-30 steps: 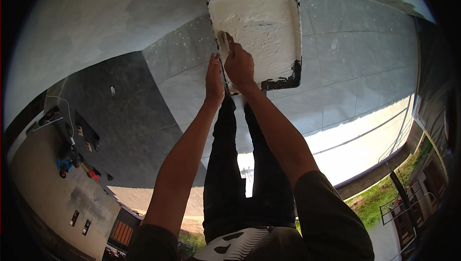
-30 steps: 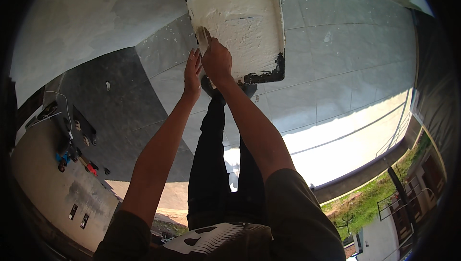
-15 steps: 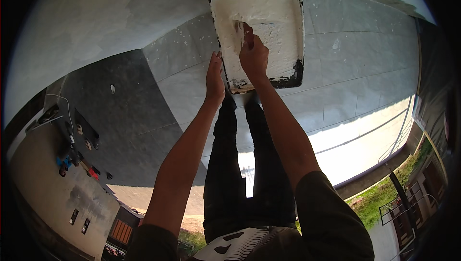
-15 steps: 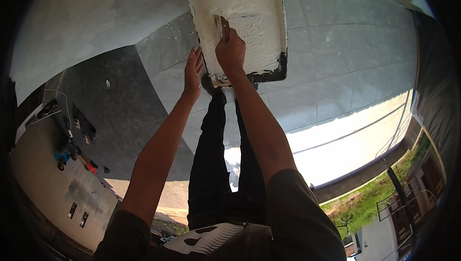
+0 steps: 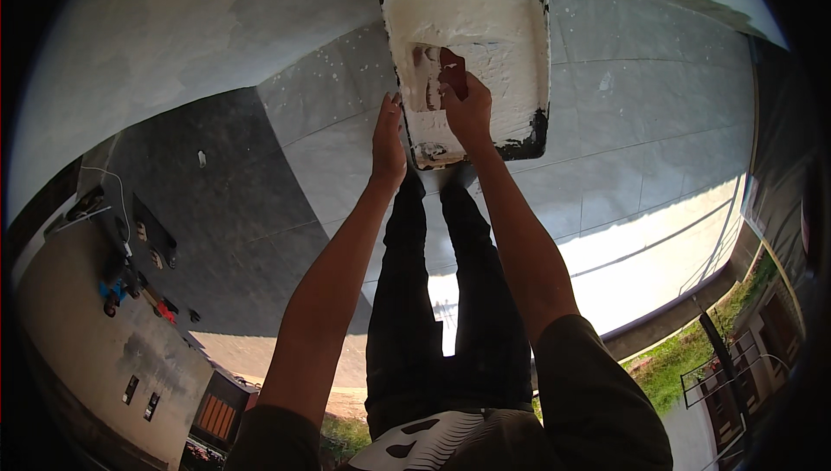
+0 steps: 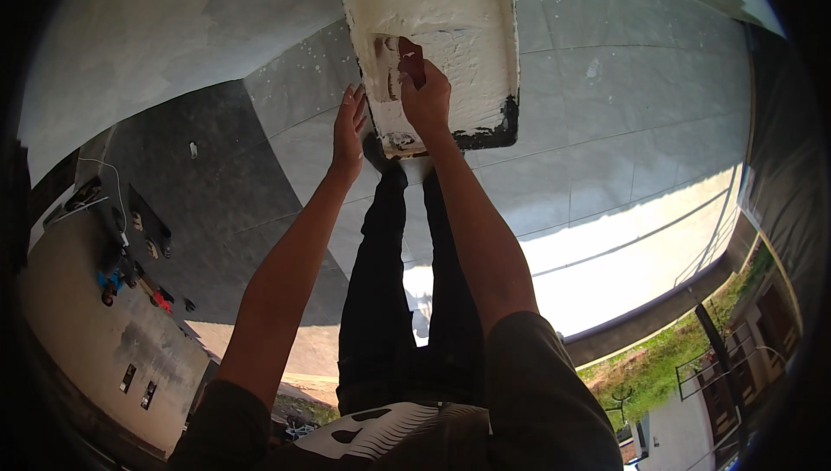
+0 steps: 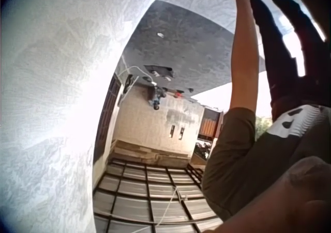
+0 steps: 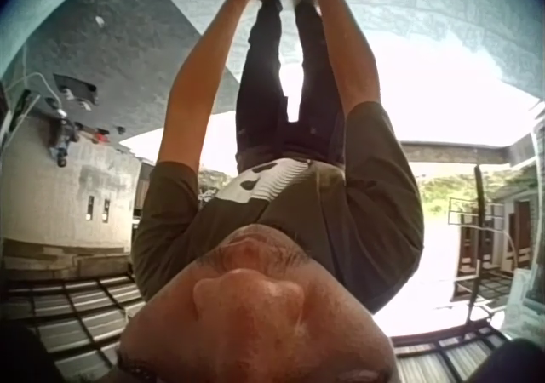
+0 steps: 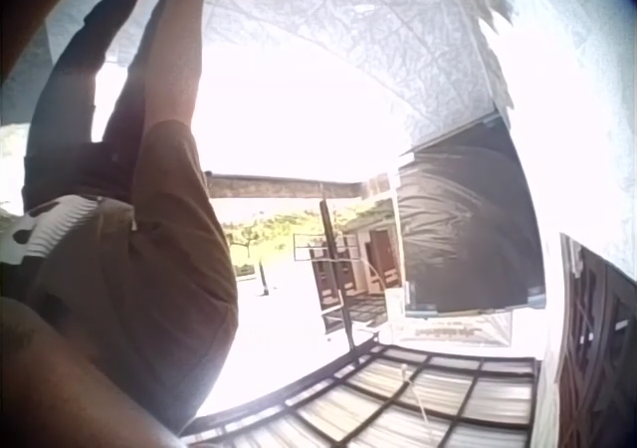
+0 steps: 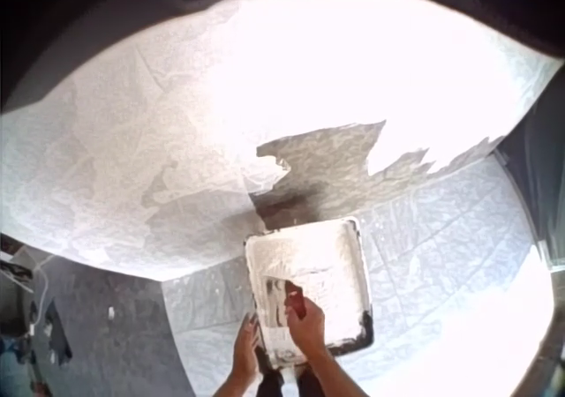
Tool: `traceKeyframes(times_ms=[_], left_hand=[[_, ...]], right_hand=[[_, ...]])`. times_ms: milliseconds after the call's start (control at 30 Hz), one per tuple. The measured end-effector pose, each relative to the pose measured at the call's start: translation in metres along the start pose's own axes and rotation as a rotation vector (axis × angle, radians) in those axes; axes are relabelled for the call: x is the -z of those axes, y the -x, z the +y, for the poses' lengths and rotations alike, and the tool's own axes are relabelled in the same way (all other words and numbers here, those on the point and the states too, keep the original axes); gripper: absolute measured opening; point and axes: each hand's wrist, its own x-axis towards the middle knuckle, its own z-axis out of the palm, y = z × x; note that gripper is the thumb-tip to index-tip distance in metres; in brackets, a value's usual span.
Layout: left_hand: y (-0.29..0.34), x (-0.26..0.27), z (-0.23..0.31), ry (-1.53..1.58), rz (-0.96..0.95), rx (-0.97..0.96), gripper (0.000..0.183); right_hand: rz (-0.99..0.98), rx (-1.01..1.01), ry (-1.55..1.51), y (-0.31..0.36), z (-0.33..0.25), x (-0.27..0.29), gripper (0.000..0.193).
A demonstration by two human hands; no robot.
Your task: Apply wall putty or filler to exterior masonry wall using a putty knife/scraper.
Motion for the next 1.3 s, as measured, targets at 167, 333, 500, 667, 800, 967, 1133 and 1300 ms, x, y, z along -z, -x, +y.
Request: traceKeyframes(times_ms=[167,333,500,667,800,967,1133,1300], left_hand=[[0.001,-0.001,0.001,-0.006,0.014,0.004,0.069],[0.000,-0.002,0.000,-0.004,0.010,-0.002,0.069],[0.002,-0.004,0.002,-0.013,0.025,0.007,0.071],[0.003,-0.006,0.008,-0.006,0.025,0.025,0.072],[0.004,-0.011,0.007,-0.013,0.017,0.018,0.072],[0.005,-0.003,0.002,-0.009,0.028,0.018,0.072],[0.004,-0.001,-0.004,-0.010,-0.001,0.006,0.072],[0.011,0.008,0.014,-0.036,0.009,0.008,0.072]], right_hand=[[0.052,-0.027,-0.022,-0.001,0.004,0.012,0.015],[0.083,-0.001,0.029,-0.002,0.002,0.010,0.014],[0.122,0.033,0.073,0.001,-0.002,0.002,0.016],[0.152,0.029,0.072,0.002,0.000,-0.002,0.017],[0.187,-0.010,0.248,0.002,0.015,0.001,0.017],[0.215,0.048,0.112,0.005,0.027,-0.002,0.018],[0.063,-0.145,-0.017,0.001,0.051,0.014,0.021],[-0.009,-0.477,-0.668,0.013,0.014,0.030,0.026]])
